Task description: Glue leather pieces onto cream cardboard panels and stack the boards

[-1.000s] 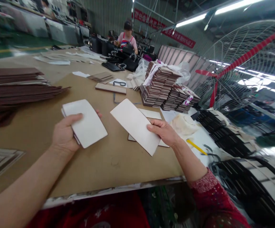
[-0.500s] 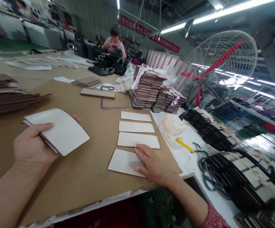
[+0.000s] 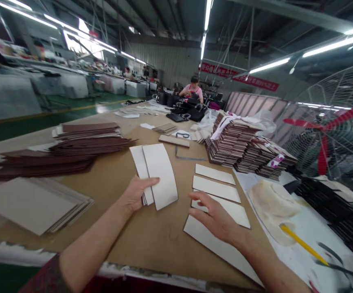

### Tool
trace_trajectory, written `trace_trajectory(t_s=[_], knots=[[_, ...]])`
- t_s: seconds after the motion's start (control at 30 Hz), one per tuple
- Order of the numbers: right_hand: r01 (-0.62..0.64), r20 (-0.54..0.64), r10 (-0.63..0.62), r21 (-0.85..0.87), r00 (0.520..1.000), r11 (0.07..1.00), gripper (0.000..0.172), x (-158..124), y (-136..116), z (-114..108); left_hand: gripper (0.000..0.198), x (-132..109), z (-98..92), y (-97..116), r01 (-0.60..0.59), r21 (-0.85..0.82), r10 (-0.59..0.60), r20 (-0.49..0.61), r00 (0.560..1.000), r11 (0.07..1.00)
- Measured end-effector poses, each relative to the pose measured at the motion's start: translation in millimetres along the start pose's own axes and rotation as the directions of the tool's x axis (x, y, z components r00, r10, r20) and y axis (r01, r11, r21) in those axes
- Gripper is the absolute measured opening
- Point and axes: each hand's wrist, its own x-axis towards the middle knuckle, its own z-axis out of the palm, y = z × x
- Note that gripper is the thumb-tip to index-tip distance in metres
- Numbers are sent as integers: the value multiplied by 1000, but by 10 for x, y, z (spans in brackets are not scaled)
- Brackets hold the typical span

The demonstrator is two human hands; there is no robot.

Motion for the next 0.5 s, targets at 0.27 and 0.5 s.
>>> trace_trajectory(t_s=[0.27,0.5], knots=[[-70,-53,123,580,991,812,37,1079,-127,517,60,-220,-216,-27,-19,124,24,-40,999,992],[20,-91,15,371,996,929,45,2028,-38,92,55,-464,-487,97,-133,-65,118,-195,974,989]])
